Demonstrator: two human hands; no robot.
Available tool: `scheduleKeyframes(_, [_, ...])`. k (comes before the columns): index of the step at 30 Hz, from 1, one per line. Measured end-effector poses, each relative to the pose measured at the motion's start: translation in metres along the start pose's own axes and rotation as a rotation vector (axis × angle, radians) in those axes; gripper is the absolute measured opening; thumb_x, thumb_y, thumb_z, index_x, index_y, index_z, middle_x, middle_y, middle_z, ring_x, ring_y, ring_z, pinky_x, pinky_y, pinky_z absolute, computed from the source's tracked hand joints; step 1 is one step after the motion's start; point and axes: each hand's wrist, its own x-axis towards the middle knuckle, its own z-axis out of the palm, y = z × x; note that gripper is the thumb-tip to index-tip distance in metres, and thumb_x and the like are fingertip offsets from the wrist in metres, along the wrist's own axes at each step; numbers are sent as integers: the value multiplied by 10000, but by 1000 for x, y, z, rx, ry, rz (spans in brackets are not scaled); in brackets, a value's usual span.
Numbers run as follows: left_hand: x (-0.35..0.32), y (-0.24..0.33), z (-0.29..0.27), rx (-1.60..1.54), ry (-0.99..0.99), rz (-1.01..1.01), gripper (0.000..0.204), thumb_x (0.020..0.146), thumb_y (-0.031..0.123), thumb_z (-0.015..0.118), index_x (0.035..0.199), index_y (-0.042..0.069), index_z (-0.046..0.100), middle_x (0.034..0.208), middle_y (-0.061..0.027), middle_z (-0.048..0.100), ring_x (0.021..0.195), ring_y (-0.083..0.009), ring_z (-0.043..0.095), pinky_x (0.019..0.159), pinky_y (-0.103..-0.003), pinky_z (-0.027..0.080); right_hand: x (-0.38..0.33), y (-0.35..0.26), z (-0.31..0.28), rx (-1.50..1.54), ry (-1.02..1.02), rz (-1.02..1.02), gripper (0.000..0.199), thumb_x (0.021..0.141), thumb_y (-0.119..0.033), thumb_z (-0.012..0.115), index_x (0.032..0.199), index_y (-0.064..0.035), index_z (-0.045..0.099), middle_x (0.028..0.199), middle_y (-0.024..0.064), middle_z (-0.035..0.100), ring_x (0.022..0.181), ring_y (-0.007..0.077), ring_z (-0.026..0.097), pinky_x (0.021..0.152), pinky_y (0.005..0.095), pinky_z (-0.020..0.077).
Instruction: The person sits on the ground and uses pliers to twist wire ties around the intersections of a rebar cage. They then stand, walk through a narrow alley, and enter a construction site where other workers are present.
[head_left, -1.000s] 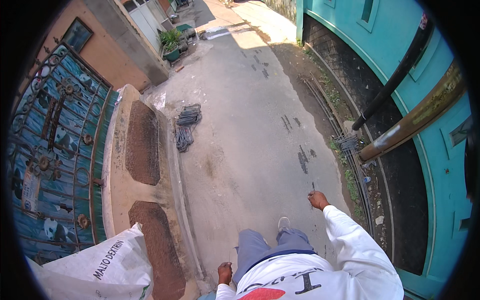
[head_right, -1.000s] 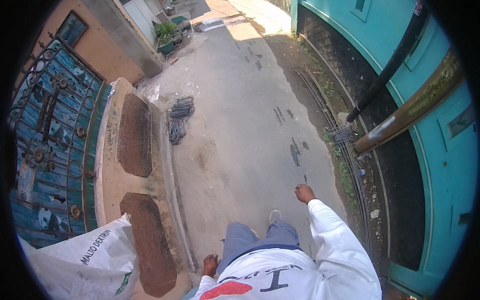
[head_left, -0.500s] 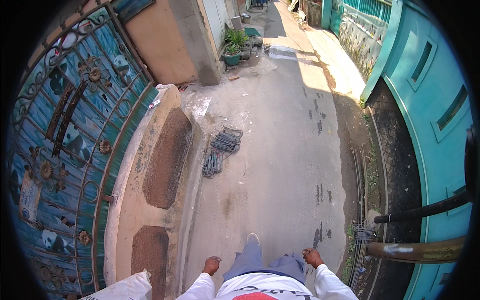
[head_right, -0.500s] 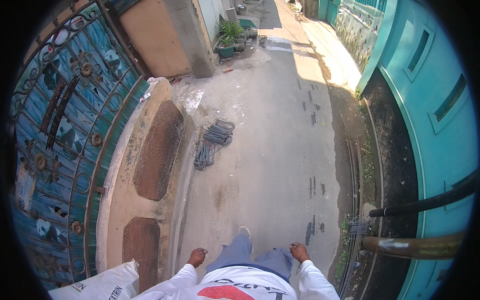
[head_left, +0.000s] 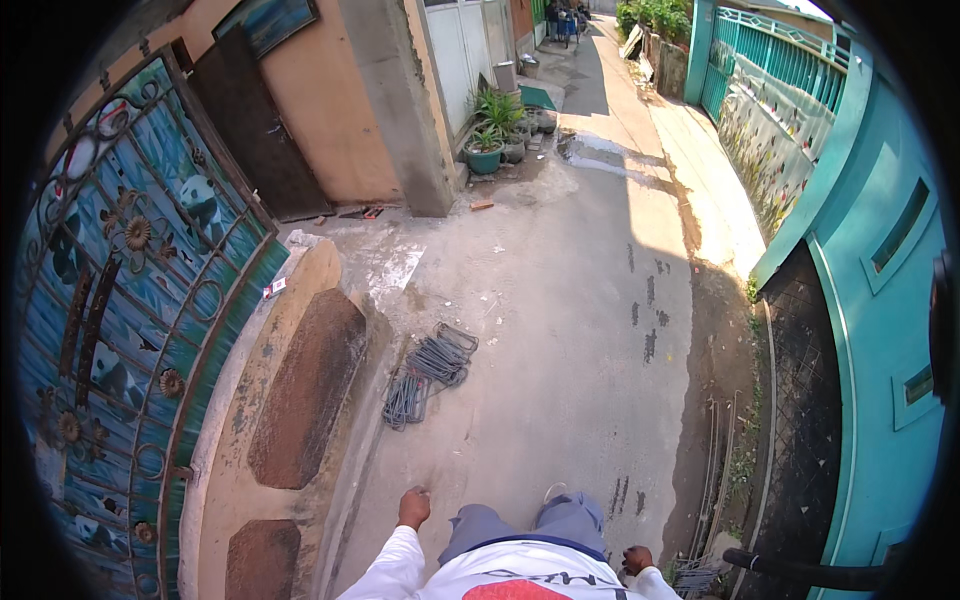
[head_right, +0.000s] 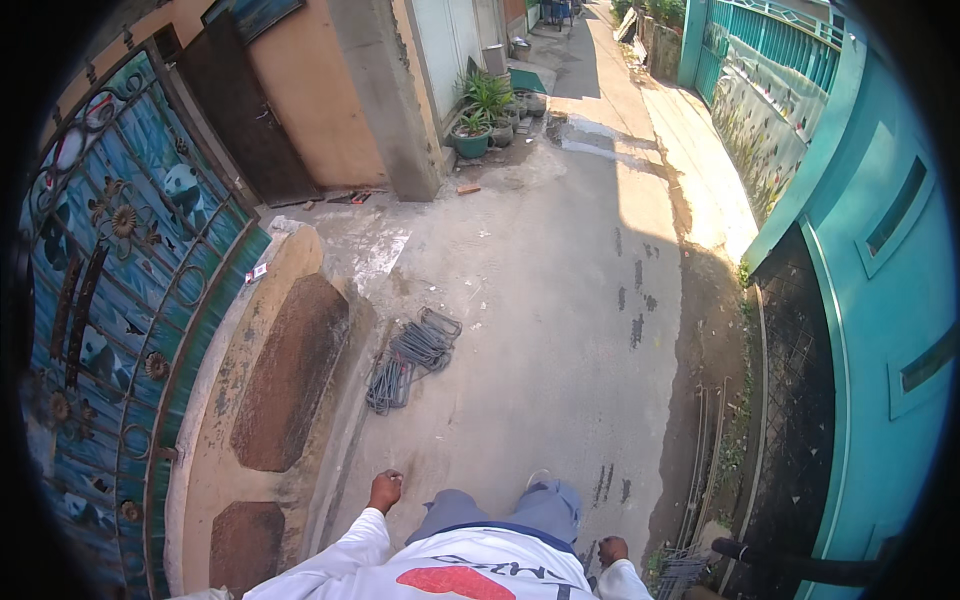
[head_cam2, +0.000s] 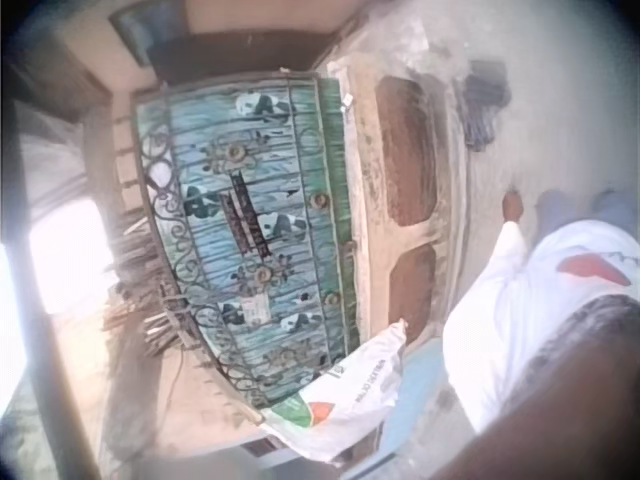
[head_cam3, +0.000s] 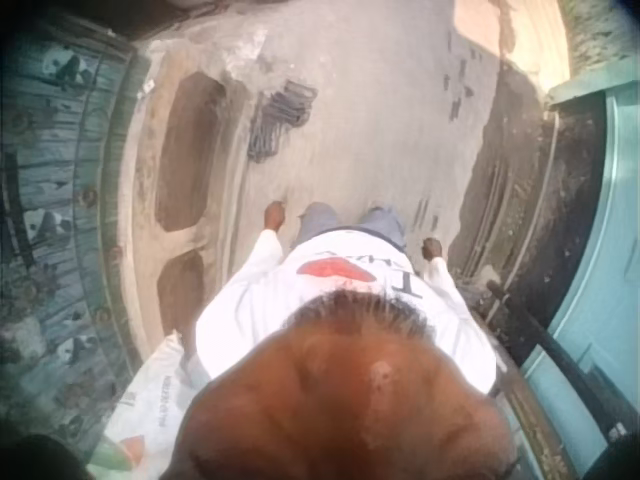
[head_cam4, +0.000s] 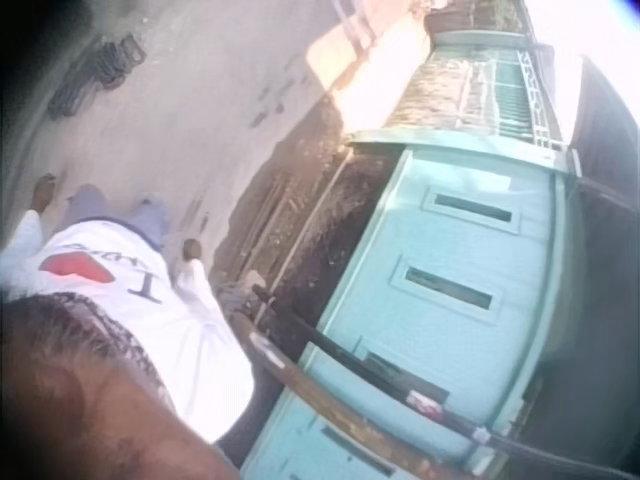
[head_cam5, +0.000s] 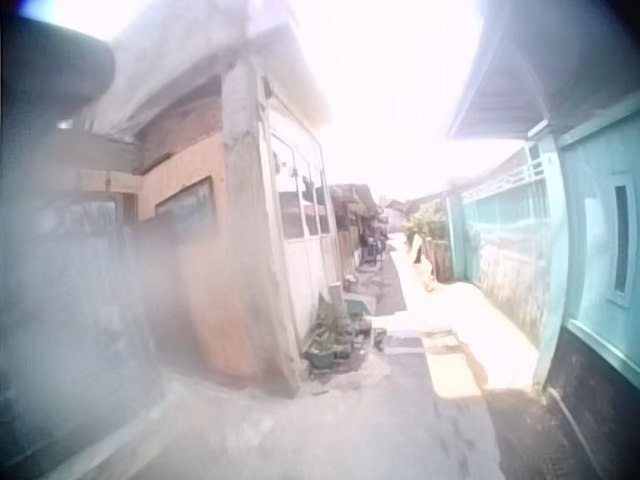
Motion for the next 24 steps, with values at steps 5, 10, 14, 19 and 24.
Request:
scheduleKeyframes(5, [12,13,28,-76,-52,-252,235,864,245,597,942,83,749,973,-204,697,949,-378,657,843,-442,516,123,-273,-198,267,171,-140,263,938,-193,569,1140,-39,641,778,98,661,608,184,599,513,327,494])
scheduleKeyframes(10, [79,8,57,37,-258,-185,269,876,263,562,935,82,753,955,-174,711,892,-329,680,809,-421,531,231,-469,-318,175,390,-546,280,948,-224,571,1125,-25,657,767,81,655,610,149,589,526,297,480])
scheduleKeyframes(14, [166,18,46,55,-199,-50,290,887,270,538,958,84,748,915,-165,716,829,-342,686,756,-420,545,254,-575,-297,420,182,-455,314,933,-241,565,1151,-30,647,826,113,673,658,164,623,576,295,503])
scheduleKeyframes(19, [344,154,-2,-418,-139,-433,230,882,247,620,957,62,735,684,-124,679,569,-235,639,559,-363,510,292,-540,-266,222,-95,-62,313,938,-254,592,1178,-55,620,810,99,670,615,194,610,537,333,504])
scheduleKeyframes(24, [536,223,-66,-378,157,-319,222,867,228,662,941,27,720,719,-152,683,607,-261,653,590,-388,513,343,-509,-270,-680,-344,-626,293,954,-259,497,1042,-48,681,933,99,718,738,232,716,632,363,580])
